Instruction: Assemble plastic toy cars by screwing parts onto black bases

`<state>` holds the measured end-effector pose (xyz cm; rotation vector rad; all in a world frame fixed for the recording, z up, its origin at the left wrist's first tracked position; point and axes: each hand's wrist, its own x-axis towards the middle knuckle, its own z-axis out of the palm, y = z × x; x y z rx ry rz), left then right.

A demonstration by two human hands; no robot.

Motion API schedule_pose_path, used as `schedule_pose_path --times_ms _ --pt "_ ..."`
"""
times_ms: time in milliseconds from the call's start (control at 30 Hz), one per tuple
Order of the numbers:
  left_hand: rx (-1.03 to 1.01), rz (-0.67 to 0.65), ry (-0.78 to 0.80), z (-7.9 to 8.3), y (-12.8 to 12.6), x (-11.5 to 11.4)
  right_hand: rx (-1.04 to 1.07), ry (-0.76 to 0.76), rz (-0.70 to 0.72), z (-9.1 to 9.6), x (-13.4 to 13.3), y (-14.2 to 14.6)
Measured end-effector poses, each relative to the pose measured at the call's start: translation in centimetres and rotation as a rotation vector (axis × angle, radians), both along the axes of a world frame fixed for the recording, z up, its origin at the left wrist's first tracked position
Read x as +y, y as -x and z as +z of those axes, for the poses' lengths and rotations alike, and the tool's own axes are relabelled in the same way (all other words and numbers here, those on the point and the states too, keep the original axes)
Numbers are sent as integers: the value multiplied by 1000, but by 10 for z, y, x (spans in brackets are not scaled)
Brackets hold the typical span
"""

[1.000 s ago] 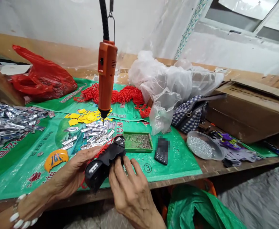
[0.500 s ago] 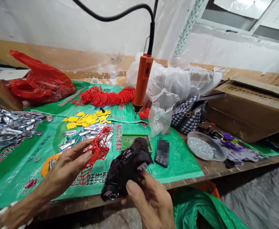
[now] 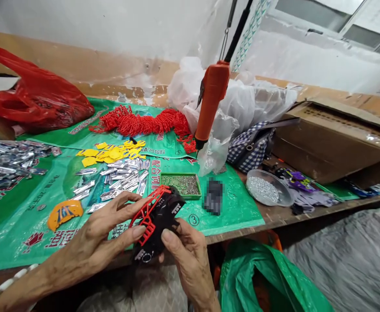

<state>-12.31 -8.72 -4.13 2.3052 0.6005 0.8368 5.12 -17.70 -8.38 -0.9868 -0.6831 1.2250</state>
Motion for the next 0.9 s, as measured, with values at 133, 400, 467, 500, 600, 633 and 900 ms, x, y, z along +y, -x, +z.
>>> schedule_pose_path --times_ms 133,400,467,500,600,633,900 --pt "-37 -27 -88 3 -2 -3 -17 -48 1 -6 1 3" --pt "-92 -33 -108 -22 -13 -19 -26 -203 -10 -11 2 0" --pt "-122 -46 -100 -30 -18 -22 -31 -242 4 -9 0 -3" --pt "-141 -68 -82 -32 -19 -22 -27 -261 23 -9 -1 -4" --pt "-198 -161 56 -35 -22 -21 -32 -241 33 -10 -5 -5" --pt "-203 -189 123 -35 -21 -19 -55 -207 27 -11 -6 -4" --pt "-11 -68 22 -35 0 14 -564 -51 -35 -8 -2 0"
